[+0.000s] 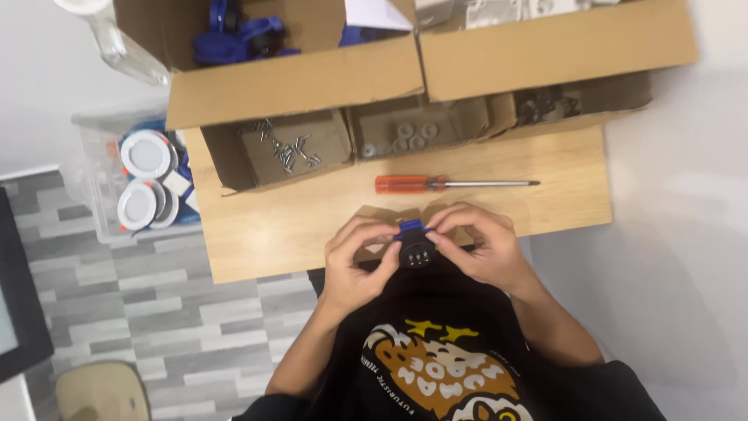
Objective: The person assembles a small electrical component by attaching a black socket to a blue base, then securing a white cover with screws using an orange screwdriver. The process is repeated for a second unit.
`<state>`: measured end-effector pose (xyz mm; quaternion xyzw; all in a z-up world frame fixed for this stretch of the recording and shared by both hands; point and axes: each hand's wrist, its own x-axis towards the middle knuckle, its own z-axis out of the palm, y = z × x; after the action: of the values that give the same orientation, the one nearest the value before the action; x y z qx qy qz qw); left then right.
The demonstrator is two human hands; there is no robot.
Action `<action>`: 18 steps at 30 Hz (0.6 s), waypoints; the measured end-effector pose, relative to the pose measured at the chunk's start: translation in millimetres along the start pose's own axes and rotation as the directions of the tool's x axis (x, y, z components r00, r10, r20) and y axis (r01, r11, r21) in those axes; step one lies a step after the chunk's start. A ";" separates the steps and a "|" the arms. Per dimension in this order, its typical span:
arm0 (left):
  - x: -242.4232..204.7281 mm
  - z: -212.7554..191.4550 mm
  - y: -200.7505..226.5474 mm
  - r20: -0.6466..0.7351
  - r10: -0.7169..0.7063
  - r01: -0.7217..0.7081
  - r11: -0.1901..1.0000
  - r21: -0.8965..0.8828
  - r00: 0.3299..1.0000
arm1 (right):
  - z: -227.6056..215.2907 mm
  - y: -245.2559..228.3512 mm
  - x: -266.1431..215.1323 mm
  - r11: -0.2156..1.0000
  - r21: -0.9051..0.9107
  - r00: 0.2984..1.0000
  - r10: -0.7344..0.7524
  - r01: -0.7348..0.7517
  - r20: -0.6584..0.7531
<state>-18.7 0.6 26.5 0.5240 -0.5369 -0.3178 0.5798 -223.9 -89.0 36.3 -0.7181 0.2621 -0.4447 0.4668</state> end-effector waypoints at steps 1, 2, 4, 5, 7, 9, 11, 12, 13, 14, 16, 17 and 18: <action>-4.0 0.5 -1.9 0.025 -0.069 0.070 0.995 -0.069 0.997 | 0.7 0.0 0.4 0.999 0.050 1.000 0.017 -0.017 0.007; -3.3 1.1 -1.4 0.025 -0.061 0.062 0.996 -0.068 0.998 | -0.1 -0.3 1.9 0.999 0.049 1.000 0.009 -0.010 0.006; -1.4 2.0 -1.2 0.236 -0.068 0.150 0.924 -0.350 0.969 | -1.3 -0.2 5.6 1.000 -0.004 1.000 -0.003 0.003 -0.002; -3.0 3.6 -7.5 0.235 -0.060 0.142 0.926 -0.350 0.970 | -1.2 -4.4 11.3 1.000 -0.005 1.000 -0.011 0.011 -0.003; -9.2 6.3 -19.5 0.246 -0.071 0.174 0.886 -0.431 0.967 | 0.1 -14.2 19.6 0.997 -0.072 0.999 -0.032 0.035 0.038; -9.0 10.9 -28.3 0.212 -0.068 0.154 0.892 -0.425 0.975 | 1.5 -9.7 22.7 0.994 -0.103 0.996 -0.024 0.032 0.083; -9.9 12.3 -31.8 0.184 -0.069 0.142 0.896 -0.420 0.981 | -2.7 -11.3 28.6 0.990 -0.137 0.992 -0.007 0.024 0.123; -9.0 11.5 -31.7 0.186 -0.070 0.146 0.889 -0.434 0.980 | -7.9 -14.1 35.2 0.990 -0.135 0.988 -0.019 0.040 0.155; -8.2 10.8 -31.6 0.189 -0.071 0.151 0.881 -0.448 0.979 | -13.3 -17.0 41.6 0.989 -0.133 0.982 -0.030 0.056 0.188; -6.8 11.7 -29.2 0.189 -0.066 0.146 0.882 -0.448 0.980 | -28.5 -17.0 50.8 0.989 -0.135 0.982 -0.035 0.061 0.187; -5.8 13.8 -24.2 0.181 -0.063 0.143 0.869 -0.474 0.981 | -58.9 -17.7 67.3 0.971 -0.226 0.983 -0.034 0.075 0.181; -6.1 11.3 -21.2 0.182 -0.062 0.143 0.868 -0.475 0.981 | -76.0 -18.8 81.8 0.971 -0.228 0.983 -0.034 0.076 0.180; -7.0 8.3 -17.8 0.196 -0.101 0.182 0.870 -0.457 0.975 | -92.8 -20.2 95.5 0.863 -0.467 0.979 -0.135 0.192 0.152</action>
<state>-24.8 0.6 6.6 0.3765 -0.4497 -0.5233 0.6182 -262.1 -196.6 107.8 -0.8550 0.2747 -0.3622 0.2495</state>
